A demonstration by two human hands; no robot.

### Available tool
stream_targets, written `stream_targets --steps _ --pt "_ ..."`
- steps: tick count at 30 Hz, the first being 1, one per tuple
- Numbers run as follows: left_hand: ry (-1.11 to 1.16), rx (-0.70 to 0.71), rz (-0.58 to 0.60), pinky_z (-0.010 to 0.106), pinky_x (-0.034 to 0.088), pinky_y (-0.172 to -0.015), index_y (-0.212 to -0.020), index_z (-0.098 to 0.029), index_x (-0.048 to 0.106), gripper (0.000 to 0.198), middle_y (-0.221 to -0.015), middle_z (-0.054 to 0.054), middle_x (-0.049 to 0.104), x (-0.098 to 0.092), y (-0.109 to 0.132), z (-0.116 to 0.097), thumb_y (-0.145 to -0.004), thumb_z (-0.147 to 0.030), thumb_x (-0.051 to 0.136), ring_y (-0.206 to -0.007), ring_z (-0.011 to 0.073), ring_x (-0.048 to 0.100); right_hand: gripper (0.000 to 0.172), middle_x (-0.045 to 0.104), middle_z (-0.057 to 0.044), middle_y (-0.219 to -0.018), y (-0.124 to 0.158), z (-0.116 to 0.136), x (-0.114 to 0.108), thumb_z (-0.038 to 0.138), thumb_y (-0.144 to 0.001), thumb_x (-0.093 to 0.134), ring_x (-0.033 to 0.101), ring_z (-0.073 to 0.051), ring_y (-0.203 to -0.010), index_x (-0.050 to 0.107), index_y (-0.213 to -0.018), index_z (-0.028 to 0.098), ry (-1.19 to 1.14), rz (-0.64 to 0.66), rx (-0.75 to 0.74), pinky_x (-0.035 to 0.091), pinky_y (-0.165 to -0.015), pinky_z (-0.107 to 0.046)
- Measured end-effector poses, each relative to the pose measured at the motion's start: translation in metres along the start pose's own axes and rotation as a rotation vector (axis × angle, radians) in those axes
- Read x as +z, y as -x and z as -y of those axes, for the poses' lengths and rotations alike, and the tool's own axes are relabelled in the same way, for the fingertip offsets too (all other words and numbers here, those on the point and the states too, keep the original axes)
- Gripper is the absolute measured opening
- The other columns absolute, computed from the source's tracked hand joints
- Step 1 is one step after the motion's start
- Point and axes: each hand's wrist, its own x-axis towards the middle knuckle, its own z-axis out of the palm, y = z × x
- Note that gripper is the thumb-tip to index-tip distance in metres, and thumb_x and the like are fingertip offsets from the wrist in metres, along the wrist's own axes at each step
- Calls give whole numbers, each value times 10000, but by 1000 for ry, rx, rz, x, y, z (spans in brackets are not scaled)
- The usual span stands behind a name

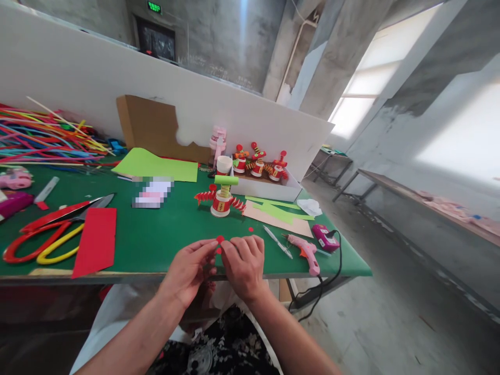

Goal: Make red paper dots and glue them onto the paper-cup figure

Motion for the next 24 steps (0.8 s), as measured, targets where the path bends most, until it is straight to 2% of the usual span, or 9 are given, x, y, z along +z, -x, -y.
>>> stream_targets --steps 9,15,17,20,22,24 --pt "-48 2 -3 207 386 -422 -648 -163 685 372 -529 -43 568 4 2 -1 -361 -314 867 -483 82 462 130 683 -12 -762 2 0 -3 192 -971 555 528 -165 -720 638 -872 202 -2 16 24 365 -783 -347" --pt "-122 52 26 217 370 -415 -629 -162 695 379 -509 -37 548 4 3 2 -384 -393 869 -474 92 460 160 683 -23 -753 3 0 -3 184 -946 554 549 -168 -733 638 -810 198 -89 29 95 374 -790 -350" --pt "-152 98 12 227 384 -431 -636 -166 700 397 -522 -32 556 2 2 1 -405 -443 866 -485 98 466 140 681 -21 -754 1 0 -3 175 -898 583 567 -170 -752 641 -775 204 -239 12 260 380 -787 -346" --pt "-192 215 -52 232 397 -481 -693 -178 727 417 -574 -21 617 -3 -2 -5 -413 -454 867 -517 99 467 92 652 -8 -718 -5 -2 -4 242 -809 646 557 -161 -700 636 -724 209 -712 76 757 400 -696 -313" --pt "-283 340 -91 243 425 -546 -727 -194 749 390 -658 6 690 -9 -5 -9 -445 -441 857 -583 121 521 156 600 17 -654 -8 -4 -5 328 -730 721 499 -131 -608 631 -700 204 -1096 147 1108 376 -607 -278" --pt "-427 460 -88 262 464 -639 -740 -215 761 332 -746 26 738 -14 -7 -14 -516 -453 821 -688 161 595 251 535 47 -590 -10 -5 -7 369 -629 806 430 -98 -546 631 -673 196 -1380 169 1340 336 -561 -249"
